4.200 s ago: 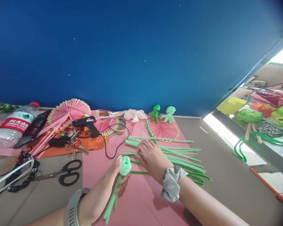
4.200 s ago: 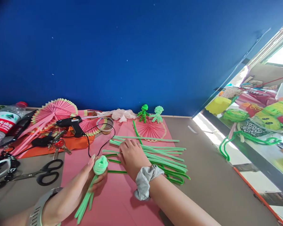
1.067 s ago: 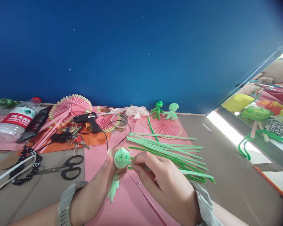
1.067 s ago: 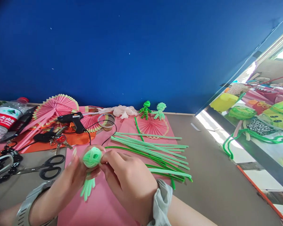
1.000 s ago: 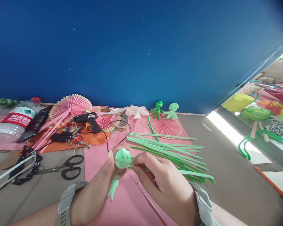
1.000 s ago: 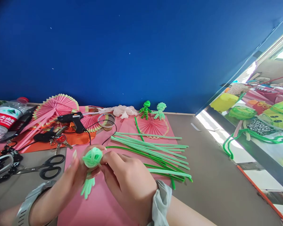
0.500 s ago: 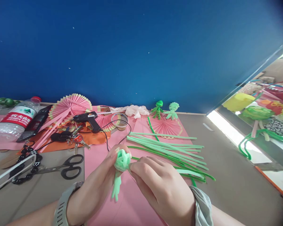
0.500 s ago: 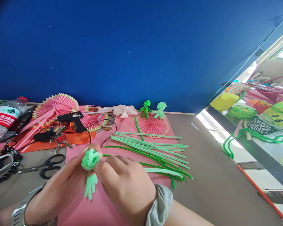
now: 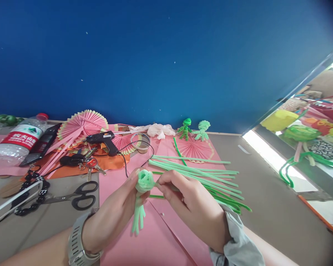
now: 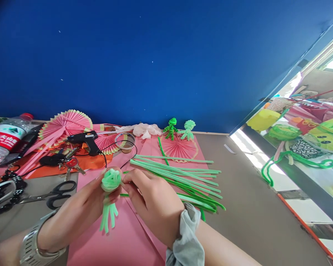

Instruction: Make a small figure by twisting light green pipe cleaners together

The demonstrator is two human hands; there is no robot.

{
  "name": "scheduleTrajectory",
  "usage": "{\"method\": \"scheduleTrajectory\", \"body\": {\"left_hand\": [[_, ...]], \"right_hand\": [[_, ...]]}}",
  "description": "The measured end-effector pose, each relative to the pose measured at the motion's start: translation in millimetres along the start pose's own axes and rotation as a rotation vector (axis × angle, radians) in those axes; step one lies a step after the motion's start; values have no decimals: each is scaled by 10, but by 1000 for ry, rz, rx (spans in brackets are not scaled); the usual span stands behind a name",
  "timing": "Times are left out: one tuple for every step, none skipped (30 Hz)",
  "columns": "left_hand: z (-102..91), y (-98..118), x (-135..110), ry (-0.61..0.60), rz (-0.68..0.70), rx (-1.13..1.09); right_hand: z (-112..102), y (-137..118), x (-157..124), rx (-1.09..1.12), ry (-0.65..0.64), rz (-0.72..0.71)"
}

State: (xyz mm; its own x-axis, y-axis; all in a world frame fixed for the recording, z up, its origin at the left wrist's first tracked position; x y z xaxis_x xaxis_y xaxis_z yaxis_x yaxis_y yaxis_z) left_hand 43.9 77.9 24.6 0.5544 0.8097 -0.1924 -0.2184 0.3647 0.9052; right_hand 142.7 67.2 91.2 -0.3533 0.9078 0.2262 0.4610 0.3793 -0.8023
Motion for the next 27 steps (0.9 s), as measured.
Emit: {"method": "scheduleTrajectory", "body": {"left_hand": [[-7, -6, 5, 0, 5, 20], [-10, -12, 10, 0, 4, 34], [-9, -18, 14, -3, -2, 43], [-7, -22, 18, -5, -11, 49], [-6, -20, 20, -3, -17, 52], [-6, -14, 20, 2, -22, 54], [-5, -8, 17, 8, -27, 56], [-6, 3, 12, 16, -28, 62], [-9, 15, 5, 27, -24, 70], [-15, 27, -2, 41, -18, 77], [-16, 33, -9, 48, -16, 85], [-16, 37, -13, 53, -11, 93], [-14, 40, -14, 56, -7, 95], [-12, 39, -12, 58, -5, 86], [-10, 38, -7, 61, -7, 70], [-9, 40, -1, 64, -8, 50], [-11, 44, 4, 69, -10, 27], [-12, 53, 8, 73, -14, 6], [-6, 64, 8, 65, -20, -9], [6, 81, 5, 48, -24, -15], [25, 97, -3, 21, -34, -10], [51, 110, -16, -15, -49, 1], [82, 119, -32, -58, -67, 18], [115, 126, -49, -103, -84, 36], [144, 130, -66, -141, -97, 49], [163, 134, -78, -165, -106, 51], [166, 136, -83, -166, -110, 41]], "right_hand": [[5, 19, 5, 7, -4, 12], [11, 35, 8, 11, -6, 24], [16, 45, 9, 14, -4, 33], [21, 48, 8, 18, -3, 37], [27, 44, 6, 19, -2, 36], [30, 35, 4, 18, 1, 30], [35, 21, 1, 16, 2, 19], [42, 3, -2, 12, -1, 4], [52, -14, -6, 8, -7, -12], [63, -29, -9, 2, -15, -24], [75, -40, -14, -3, -22, -33], [85, -51, -18, -7, -27, -42], [94, -58, -22, -9, -30, -46], [102, -61, -26, -6, -31, -47], [108, -59, -28, 6, -33, -42], [111, -52, -28, 30, -35, -30], [108, -37, -25, 61, -37, -9], [95, -14, -18, 95, -36, 22], [75, 14, -10, 122, -38, 57], [51, 40, 2, 137, -48, 90], [29, 60, 14, 142, -77, 117], [18, 70, 25, 140, -132, 133], [10, 70, 34, 135, -201, 139], [7, 59, 36, 138, -279, 134], [-1, 39, 33, 145, -350, 122], [-33, 19, 34, 149, -380, 111], [-64, -2, 34, 148, -396, 101]]}}
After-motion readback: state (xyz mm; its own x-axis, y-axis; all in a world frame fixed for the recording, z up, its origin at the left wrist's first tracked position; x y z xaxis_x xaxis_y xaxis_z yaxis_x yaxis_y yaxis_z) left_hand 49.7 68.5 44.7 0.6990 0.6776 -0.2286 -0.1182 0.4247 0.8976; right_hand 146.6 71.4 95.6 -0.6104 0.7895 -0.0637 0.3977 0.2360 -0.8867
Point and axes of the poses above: each hand's wrist, its own x-axis towards the middle knuckle, its own z-axis out of the palm, y = z × x, the point moved 8 cm from there along x, towards the middle knuckle, and after that the axes turned 12 degrees about x, right-handed, at the moved point
